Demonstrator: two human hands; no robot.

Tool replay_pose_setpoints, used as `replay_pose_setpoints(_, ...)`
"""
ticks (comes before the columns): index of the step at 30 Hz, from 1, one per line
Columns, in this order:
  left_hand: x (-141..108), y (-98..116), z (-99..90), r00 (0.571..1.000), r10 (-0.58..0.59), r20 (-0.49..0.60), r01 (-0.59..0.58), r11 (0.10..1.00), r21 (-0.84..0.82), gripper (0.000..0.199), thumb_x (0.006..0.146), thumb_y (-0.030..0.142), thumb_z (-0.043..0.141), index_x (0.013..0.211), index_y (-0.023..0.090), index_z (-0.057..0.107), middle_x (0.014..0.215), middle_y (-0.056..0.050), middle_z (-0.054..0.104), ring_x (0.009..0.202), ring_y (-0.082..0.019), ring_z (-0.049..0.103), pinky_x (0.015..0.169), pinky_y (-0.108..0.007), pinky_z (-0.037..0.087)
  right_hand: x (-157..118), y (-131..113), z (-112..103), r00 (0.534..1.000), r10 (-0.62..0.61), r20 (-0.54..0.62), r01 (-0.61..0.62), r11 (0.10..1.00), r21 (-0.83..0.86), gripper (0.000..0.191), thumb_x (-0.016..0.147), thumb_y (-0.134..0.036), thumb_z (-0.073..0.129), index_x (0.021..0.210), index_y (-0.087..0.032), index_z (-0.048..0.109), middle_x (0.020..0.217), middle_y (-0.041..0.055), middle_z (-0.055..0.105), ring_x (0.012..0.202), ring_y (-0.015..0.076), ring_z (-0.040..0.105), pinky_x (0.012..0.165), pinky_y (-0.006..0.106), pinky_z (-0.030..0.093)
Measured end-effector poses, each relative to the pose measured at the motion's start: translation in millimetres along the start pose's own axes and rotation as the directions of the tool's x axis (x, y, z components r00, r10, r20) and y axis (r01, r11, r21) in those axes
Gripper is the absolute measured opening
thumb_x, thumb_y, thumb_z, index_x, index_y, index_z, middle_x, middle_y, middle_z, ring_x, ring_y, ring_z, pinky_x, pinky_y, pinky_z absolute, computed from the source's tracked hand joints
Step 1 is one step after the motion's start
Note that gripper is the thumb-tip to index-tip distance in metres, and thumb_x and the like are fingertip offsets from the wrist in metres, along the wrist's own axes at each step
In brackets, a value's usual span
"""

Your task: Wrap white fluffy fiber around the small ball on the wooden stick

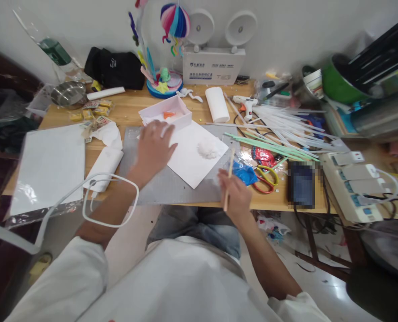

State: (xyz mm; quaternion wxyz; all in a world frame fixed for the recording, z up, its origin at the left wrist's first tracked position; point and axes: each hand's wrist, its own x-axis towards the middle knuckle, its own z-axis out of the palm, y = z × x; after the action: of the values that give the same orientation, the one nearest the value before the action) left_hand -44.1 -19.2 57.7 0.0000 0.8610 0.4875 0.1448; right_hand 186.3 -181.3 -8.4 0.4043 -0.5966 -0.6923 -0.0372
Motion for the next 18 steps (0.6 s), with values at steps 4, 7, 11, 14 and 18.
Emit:
replay_pose_setpoints(4, 29.5, -39.1, -7.7, 0.988, -0.120, 0.093, 0.112, 0.990, 0.086, 0.038, 0.094, 0.031, 0.058, 0.130, 0.020, 0.065, 0.131, -0.016, 0.068, 0.129, -0.038, 0.057, 0.110, -0.056, 0.039, 14.1, -33.7, 19.9, 0.924, -0.013, 0.383, 0.062, 0.991, -0.116, 0.038, 0.095, -0.038, 0.062, 0.128, -0.020, 0.063, 0.140, 0.0153, 0.067, 0.131, 0.0313, 0.063, 0.102, 0.044, 0.058)
replay_pose_setpoints(7, 37.1, -44.1, -4.2, 0.963, -0.178, 0.200, 0.159, 0.982, 0.105, 0.032, 0.098, 0.027, 0.050, 0.123, 0.021, 0.068, 0.115, -0.013, 0.074, 0.114, -0.032, 0.065, 0.104, -0.049, 0.042, 28.4, -49.9, 31.4, 0.836, 0.084, 0.543, 0.077, 0.961, -0.267, 0.052, 0.096, -0.048, 0.056, 0.136, -0.014, 0.057, 0.142, 0.0205, 0.064, 0.135, 0.0367, 0.057, 0.099, 0.047, 0.058)
replay_pose_setpoints(11, 36.8, -49.3, -8.7, 0.949, -0.175, 0.263, 0.155, 0.983, 0.096, 0.031, 0.099, 0.030, 0.050, 0.122, 0.022, 0.070, 0.120, -0.011, 0.073, 0.118, -0.030, 0.062, 0.102, -0.045, 0.040, 39.5, -62.9, 33.0, 0.733, 0.109, 0.671, 0.212, 0.901, -0.378, 0.042, 0.102, -0.034, 0.043, 0.132, -0.008, 0.059, 0.141, 0.0249, 0.062, 0.135, 0.0376, 0.055, 0.090, 0.043, 0.060)
replay_pose_setpoints(14, 36.3, -63.2, -18.4, 0.956, -0.196, 0.216, 0.170, 0.976, 0.133, 0.029, 0.102, 0.030, 0.047, 0.116, 0.020, 0.070, 0.122, -0.010, 0.070, 0.116, -0.028, 0.060, 0.101, -0.043, 0.039, 41.9, -68.9, 29.2, 0.670, 0.044, 0.741, 0.336, 0.872, -0.356, 0.036, 0.098, -0.013, 0.041, 0.127, -0.004, 0.061, 0.134, 0.0270, 0.065, 0.122, 0.0340, 0.064, 0.077, 0.038, 0.061)
replay_pose_setpoints(18, 37.4, -88.1, -25.8, 0.960, -0.259, 0.101, 0.234, 0.949, 0.214, 0.029, 0.103, 0.029, 0.045, 0.119, 0.016, 0.067, 0.121, -0.011, 0.068, 0.111, -0.025, 0.058, 0.096, -0.039, 0.040, 37.9, -64.2, 20.7, 0.660, -0.102, 0.744, 0.450, 0.847, -0.283, 0.034, 0.093, -0.005, 0.044, 0.120, -0.005, 0.064, 0.124, 0.0246, 0.070, 0.107, 0.0289, 0.069, 0.075, 0.036, 0.061)
